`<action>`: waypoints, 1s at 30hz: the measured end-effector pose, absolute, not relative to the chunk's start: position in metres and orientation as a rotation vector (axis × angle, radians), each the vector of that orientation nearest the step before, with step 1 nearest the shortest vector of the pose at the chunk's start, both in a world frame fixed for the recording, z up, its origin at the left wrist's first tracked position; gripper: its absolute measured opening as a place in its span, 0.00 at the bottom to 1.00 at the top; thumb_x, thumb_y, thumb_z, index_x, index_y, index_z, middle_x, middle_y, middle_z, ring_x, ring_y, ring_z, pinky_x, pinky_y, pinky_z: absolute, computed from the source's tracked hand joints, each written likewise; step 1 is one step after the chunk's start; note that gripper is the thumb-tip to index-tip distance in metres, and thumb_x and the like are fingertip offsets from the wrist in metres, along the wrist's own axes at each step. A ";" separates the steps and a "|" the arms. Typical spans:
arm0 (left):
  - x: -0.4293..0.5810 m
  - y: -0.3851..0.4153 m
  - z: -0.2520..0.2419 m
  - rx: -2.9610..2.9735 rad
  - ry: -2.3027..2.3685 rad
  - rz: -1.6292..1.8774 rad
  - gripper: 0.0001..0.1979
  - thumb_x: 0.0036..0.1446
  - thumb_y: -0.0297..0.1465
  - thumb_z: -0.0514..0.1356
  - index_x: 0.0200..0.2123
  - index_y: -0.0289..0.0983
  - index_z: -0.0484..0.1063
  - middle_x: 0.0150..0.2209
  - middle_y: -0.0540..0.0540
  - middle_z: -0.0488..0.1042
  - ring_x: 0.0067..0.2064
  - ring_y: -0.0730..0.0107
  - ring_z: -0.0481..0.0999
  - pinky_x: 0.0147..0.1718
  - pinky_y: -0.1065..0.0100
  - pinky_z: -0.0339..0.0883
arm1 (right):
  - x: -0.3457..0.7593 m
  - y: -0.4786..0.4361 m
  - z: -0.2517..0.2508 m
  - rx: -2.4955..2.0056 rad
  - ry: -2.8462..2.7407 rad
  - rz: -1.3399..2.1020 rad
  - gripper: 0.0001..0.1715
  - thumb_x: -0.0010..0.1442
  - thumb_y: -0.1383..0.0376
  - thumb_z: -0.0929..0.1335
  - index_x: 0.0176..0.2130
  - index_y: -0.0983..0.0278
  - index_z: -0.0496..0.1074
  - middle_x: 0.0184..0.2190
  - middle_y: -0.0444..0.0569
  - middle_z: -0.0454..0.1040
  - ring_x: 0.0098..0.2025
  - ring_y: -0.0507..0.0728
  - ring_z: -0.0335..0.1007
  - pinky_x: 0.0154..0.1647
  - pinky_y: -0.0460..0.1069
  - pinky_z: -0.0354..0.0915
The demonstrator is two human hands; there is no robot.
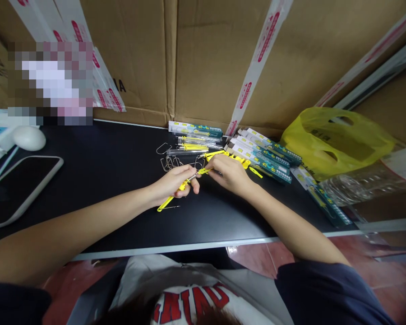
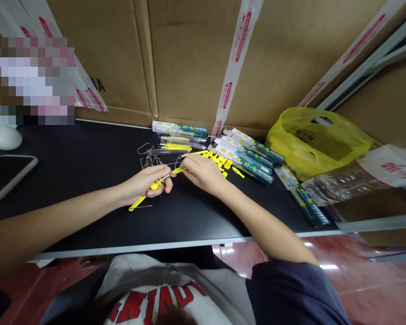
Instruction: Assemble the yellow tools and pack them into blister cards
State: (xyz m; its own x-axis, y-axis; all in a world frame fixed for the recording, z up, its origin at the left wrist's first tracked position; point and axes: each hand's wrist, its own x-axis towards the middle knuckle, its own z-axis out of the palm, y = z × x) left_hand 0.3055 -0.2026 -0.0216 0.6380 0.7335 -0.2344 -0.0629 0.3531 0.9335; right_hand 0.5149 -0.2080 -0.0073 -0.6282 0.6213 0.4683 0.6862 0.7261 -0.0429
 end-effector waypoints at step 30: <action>0.308 -0.195 -0.032 1.189 0.777 0.733 0.11 0.59 0.38 0.59 0.32 0.35 0.65 0.23 0.52 0.72 0.16 0.80 0.68 0.14 0.77 0.64 | 0.533 -0.189 -0.010 -1.257 -2.229 -0.123 0.08 0.64 0.64 0.64 0.42 0.62 0.72 0.36 0.51 0.75 0.37 0.58 0.70 0.37 0.51 0.64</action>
